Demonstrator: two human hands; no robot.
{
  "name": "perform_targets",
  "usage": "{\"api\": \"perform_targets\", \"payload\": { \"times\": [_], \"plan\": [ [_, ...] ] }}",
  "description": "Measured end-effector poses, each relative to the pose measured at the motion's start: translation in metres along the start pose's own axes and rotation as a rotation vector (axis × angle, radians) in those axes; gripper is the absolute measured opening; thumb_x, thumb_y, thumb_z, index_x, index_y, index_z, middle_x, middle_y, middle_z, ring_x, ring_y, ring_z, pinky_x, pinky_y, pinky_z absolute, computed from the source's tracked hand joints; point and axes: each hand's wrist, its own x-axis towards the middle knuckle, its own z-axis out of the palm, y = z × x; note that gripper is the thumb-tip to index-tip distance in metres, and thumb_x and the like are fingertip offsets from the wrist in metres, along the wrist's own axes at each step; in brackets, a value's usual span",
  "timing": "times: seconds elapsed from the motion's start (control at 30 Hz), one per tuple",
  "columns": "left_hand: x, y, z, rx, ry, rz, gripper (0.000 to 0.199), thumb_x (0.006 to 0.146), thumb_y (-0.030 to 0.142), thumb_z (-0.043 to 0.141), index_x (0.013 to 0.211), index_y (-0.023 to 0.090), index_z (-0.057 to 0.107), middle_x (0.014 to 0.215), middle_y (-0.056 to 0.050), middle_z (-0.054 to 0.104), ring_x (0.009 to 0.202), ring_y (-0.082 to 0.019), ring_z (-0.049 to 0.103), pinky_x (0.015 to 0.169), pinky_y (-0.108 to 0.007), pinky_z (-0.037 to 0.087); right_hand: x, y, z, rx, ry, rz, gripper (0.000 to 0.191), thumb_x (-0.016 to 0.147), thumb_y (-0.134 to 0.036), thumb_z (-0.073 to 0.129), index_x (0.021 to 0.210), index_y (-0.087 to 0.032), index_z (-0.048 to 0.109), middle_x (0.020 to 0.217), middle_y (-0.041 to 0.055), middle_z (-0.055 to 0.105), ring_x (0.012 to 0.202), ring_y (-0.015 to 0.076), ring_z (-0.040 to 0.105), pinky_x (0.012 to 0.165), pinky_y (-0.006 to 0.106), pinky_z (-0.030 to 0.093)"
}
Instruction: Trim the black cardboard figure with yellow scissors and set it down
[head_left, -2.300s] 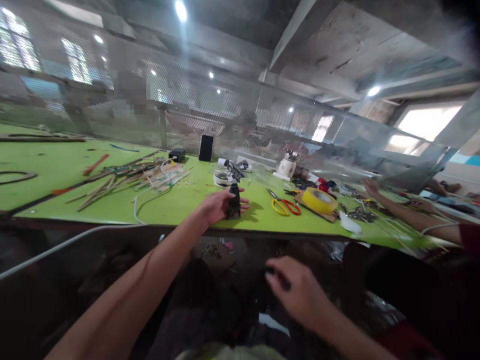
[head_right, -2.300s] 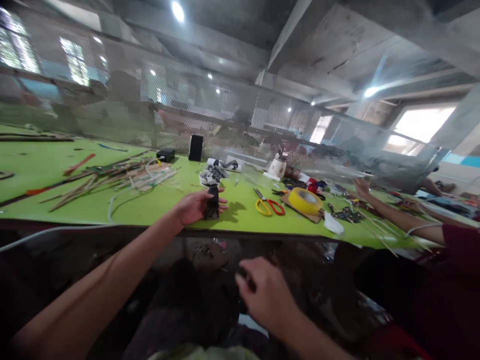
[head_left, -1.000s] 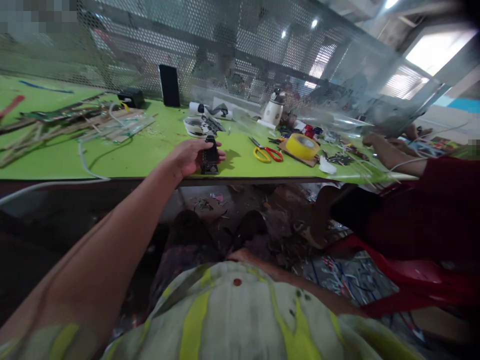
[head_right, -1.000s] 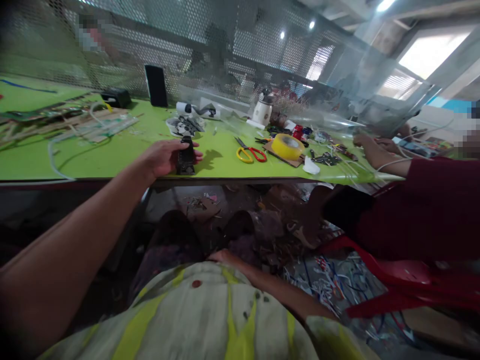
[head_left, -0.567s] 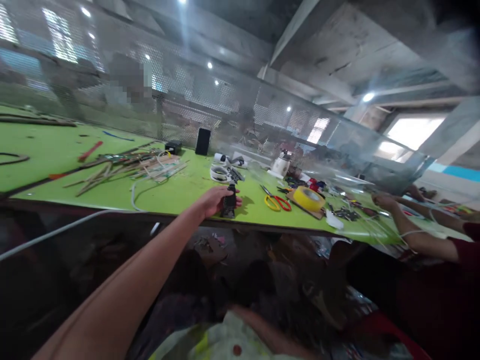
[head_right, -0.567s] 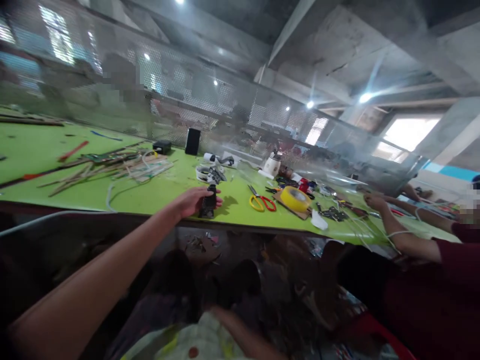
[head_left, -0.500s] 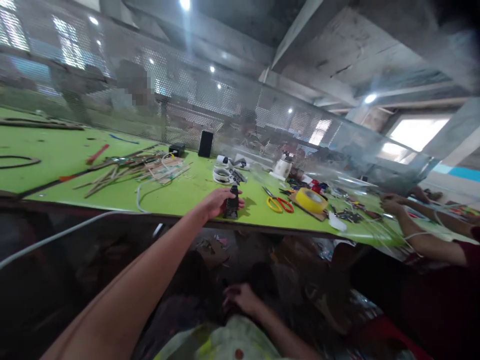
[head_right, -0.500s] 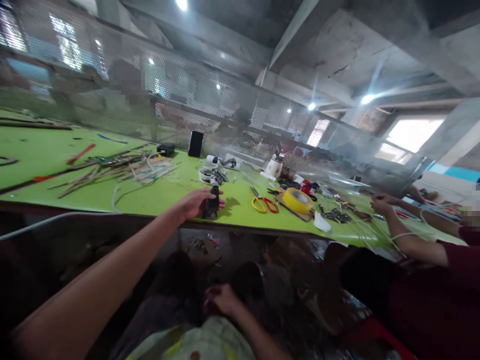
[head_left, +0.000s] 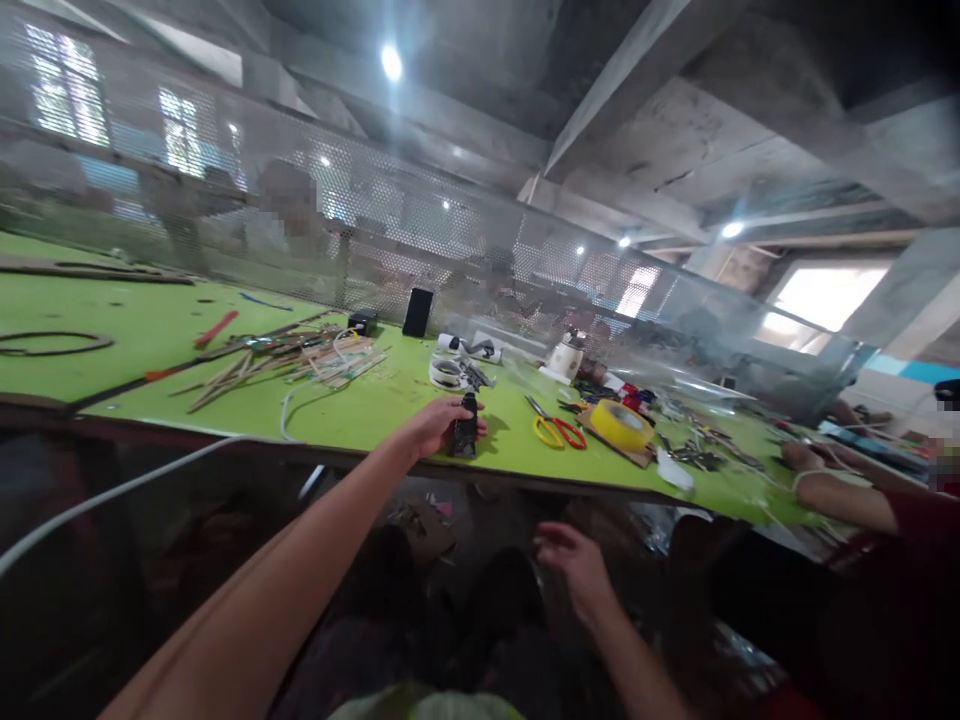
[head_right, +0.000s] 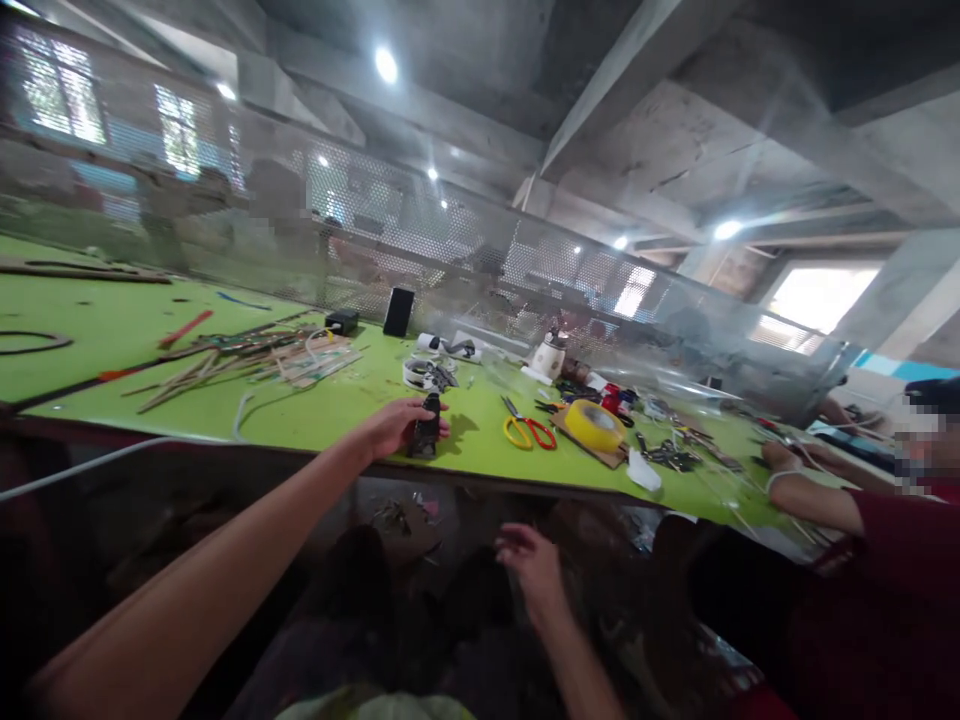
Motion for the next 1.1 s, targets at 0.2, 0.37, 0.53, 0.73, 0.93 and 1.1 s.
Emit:
{"api": "perform_targets", "payload": {
  "times": [0.2,0.37,0.53,0.73,0.93,1.1],
  "plan": [
    [0.001,0.005,0.007,-0.018,-0.009,0.008,0.034,0.092,0.032,0.059,0.122,0.016,0.057,0.121,-0.010,0.060,0.100,-0.023,0.062,0.083,-0.043,0.054,0.010,-0.113,-0.026,0.347,-0.002,-0.163,0.029,0.063,-0.021,0.081,0.091,-0.019,0.075,0.098,0.0084,0.077,0.098,0.0255,0.071,0.097,0.044,0.051],
    [0.003,0.016,0.032,-0.011,-0.034,0.080,0.028,0.092,0.031,0.059,0.115,0.015,0.059,0.109,-0.007,0.064,0.087,-0.018,0.064,0.074,-0.037,0.056,0.045,-0.169,0.026,0.575,-0.068,-0.291,0.019,0.064,-0.018,0.077,0.083,-0.021,0.074,0.093,0.0056,0.077,0.094,0.0253,0.071,0.101,0.048,0.048],
    [-0.013,0.006,0.063,-0.040,-0.094,0.102,0.011,0.084,0.021,0.065,0.081,0.010,0.066,0.077,-0.007,0.066,0.068,-0.014,0.063,0.064,-0.024,0.050,0.064,-0.174,0.048,0.675,-0.039,-0.348,0.019,0.067,-0.014,0.069,0.084,-0.021,0.072,0.089,0.0027,0.076,0.090,0.0217,0.072,0.101,0.047,0.048],
    [-0.037,-0.011,0.086,-0.040,-0.013,0.147,0.017,0.076,0.031,0.073,0.072,0.014,0.069,0.067,-0.004,0.064,0.059,-0.011,0.057,0.057,-0.022,0.044,0.046,-0.166,0.056,0.646,0.016,-0.350,0.020,0.068,-0.011,0.064,0.084,-0.020,0.072,0.089,0.0030,0.075,0.089,0.0210,0.070,0.096,0.044,0.051],
    [-0.041,-0.023,0.104,0.039,0.031,0.159,0.015,0.071,0.020,0.070,0.057,0.017,0.067,0.054,-0.002,0.061,0.049,-0.012,0.052,0.051,-0.025,0.039,0.035,-0.158,0.054,0.517,0.069,-0.403,0.019,0.073,-0.014,0.064,0.090,-0.019,0.071,0.092,0.0050,0.074,0.090,0.0216,0.070,0.090,0.042,0.054],
    [-0.045,-0.038,0.119,0.030,-0.021,0.149,0.007,0.065,0.020,0.074,0.061,0.017,0.069,0.060,-0.003,0.066,0.054,-0.013,0.055,0.056,-0.025,0.041,0.030,-0.150,0.034,0.284,0.182,-0.522,0.018,0.081,-0.017,0.060,0.097,-0.020,0.068,0.100,0.0064,0.071,0.098,0.0225,0.066,0.093,0.042,0.051]
  ]
}}
